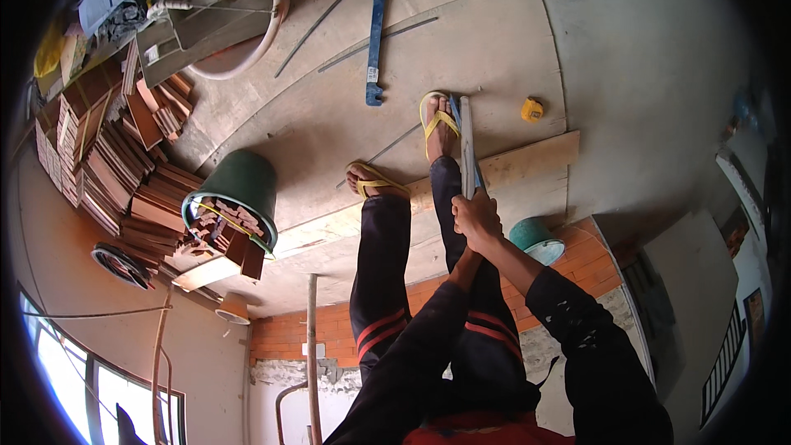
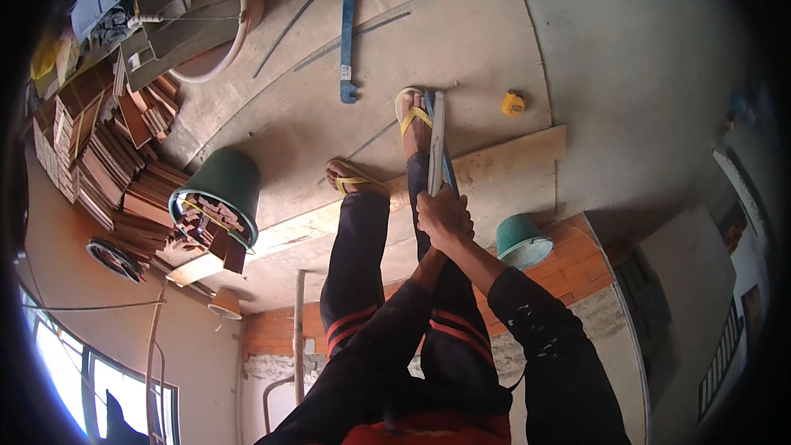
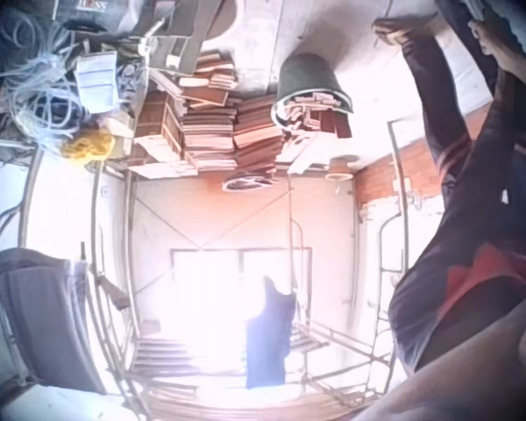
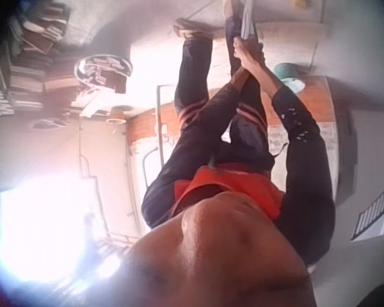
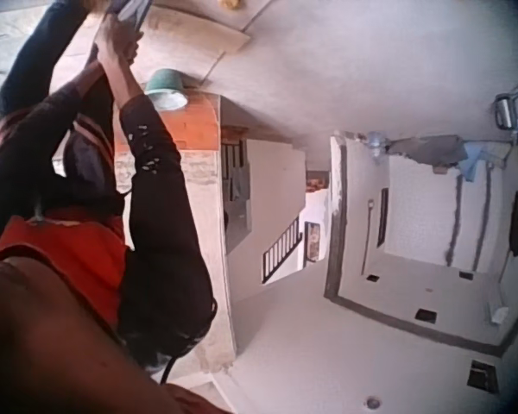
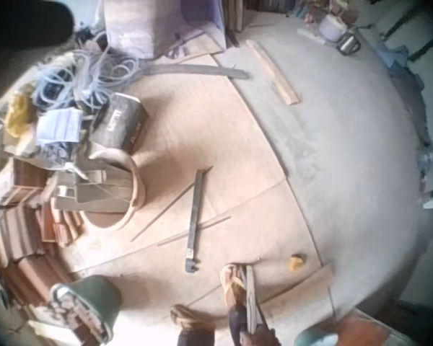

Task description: The person measures and cuts several metal rods using a tape measure and a hacksaw. They repeatedly measure lengths, mark the rods, and saw them to size, placing the cut pieces on the floor.

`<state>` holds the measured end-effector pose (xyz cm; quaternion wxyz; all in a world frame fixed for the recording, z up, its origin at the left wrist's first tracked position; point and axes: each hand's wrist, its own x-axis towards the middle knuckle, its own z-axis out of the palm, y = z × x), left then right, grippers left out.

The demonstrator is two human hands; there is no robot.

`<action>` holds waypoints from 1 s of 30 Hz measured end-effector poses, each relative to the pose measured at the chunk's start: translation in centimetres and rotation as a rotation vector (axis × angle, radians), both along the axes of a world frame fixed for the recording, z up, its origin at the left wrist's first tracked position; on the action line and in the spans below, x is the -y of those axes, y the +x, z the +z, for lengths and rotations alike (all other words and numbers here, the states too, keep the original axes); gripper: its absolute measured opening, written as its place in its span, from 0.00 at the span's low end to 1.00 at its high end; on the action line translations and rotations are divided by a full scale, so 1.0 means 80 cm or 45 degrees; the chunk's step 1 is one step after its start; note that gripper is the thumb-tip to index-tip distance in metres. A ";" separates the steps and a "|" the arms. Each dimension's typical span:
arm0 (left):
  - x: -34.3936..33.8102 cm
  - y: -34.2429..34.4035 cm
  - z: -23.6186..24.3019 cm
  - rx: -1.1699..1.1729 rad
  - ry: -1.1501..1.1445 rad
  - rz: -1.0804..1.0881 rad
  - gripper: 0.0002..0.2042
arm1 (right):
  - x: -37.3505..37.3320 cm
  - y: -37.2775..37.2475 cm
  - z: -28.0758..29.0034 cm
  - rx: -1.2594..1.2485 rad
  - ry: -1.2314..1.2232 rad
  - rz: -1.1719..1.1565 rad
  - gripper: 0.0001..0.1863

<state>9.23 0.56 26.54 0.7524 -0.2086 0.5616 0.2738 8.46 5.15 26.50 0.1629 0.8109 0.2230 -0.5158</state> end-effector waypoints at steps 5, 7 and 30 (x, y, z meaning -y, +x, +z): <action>0.005 -0.003 -0.007 -0.028 0.008 -0.035 0.22 | 0.006 0.010 -0.019 -0.048 0.016 -0.037 0.17; 0.008 -0.003 -0.018 -0.035 0.030 -0.057 0.22 | -0.058 -0.031 0.035 -0.033 -0.052 -0.204 0.23; -0.054 -0.136 -0.110 0.223 0.514 -0.844 0.11 | -0.052 0.038 0.071 -0.588 0.374 0.350 0.33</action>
